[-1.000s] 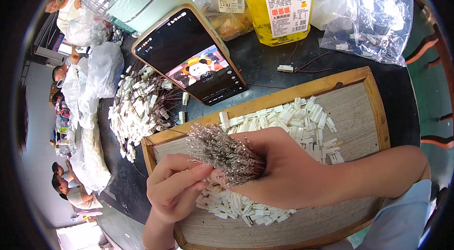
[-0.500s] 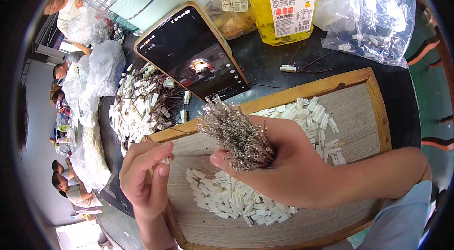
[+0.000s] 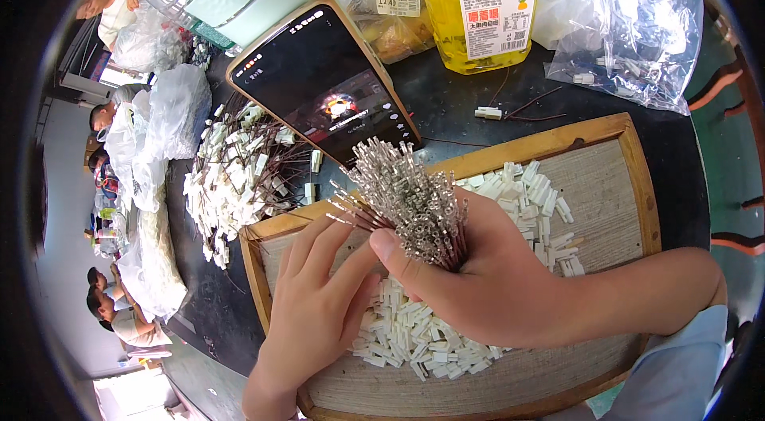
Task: The person assembles small plastic housings onto bundles of thin wires by hand at an industrial work table.
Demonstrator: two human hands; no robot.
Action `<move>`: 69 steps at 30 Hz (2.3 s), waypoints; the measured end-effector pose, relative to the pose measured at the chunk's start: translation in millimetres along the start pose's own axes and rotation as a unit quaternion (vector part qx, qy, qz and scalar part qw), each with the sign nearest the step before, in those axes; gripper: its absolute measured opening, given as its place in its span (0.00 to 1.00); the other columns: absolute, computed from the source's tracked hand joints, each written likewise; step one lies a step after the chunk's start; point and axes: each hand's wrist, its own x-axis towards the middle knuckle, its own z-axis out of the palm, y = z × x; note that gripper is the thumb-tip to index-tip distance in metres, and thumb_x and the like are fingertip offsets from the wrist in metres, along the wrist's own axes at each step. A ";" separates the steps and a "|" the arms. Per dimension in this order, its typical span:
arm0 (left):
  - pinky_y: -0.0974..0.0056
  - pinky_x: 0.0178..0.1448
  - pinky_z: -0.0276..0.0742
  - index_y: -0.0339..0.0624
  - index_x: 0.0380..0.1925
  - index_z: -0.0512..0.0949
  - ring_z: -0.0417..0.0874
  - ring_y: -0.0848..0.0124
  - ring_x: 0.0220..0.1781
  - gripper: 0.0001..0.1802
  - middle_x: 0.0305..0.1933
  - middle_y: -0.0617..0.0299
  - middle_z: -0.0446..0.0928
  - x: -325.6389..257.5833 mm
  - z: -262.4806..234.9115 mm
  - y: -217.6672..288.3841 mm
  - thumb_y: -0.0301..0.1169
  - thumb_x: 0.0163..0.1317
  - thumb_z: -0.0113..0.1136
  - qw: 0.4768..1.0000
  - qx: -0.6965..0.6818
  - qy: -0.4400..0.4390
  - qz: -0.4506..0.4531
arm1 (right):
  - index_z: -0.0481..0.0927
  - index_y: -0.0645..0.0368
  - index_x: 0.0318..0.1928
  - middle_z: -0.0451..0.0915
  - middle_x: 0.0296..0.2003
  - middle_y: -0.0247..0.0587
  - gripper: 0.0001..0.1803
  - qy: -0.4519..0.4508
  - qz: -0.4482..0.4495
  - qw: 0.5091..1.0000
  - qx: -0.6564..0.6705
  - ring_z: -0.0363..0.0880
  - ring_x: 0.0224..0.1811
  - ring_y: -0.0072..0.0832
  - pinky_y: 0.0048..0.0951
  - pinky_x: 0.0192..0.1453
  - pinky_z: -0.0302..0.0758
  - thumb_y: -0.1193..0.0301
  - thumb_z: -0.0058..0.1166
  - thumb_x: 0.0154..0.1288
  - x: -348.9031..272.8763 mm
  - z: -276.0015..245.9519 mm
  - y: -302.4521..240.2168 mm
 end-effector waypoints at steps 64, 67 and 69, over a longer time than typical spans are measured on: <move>0.63 0.49 0.76 0.35 0.33 0.70 0.80 0.64 0.45 0.12 0.41 0.44 0.78 -16.8 2.2 -21.0 0.11 0.51 0.58 0.743 -0.636 0.204 -0.047 | 0.76 0.64 0.42 0.77 0.30 0.29 0.11 -0.034 -0.047 0.984 -0.168 0.68 0.32 0.09 0.16 0.34 0.68 0.75 0.58 0.59 -1.1 -0.1 2.3; 0.65 0.47 0.76 0.36 0.33 0.70 0.80 0.65 0.44 0.12 0.40 0.45 0.78 -16.8 0.6 -19.6 0.11 0.51 0.58 0.750 -0.611 0.238 -0.087 | 0.76 0.65 0.41 0.77 0.29 0.28 0.10 0.012 -0.097 0.985 -0.139 0.70 0.30 0.10 0.15 0.35 0.70 0.75 0.58 0.60 1.2 1.7 5.0; 0.66 0.46 0.76 0.36 0.33 0.70 0.80 0.66 0.43 0.11 0.39 0.46 0.78 -17.1 -2.0 -18.2 0.13 0.52 0.57 0.766 -0.588 0.241 -0.100 | 0.76 0.66 0.42 0.77 0.29 0.28 0.11 0.003 -0.085 0.987 -0.135 0.70 0.31 0.10 0.15 0.36 0.70 0.75 0.57 0.60 1.1 0.6 4.7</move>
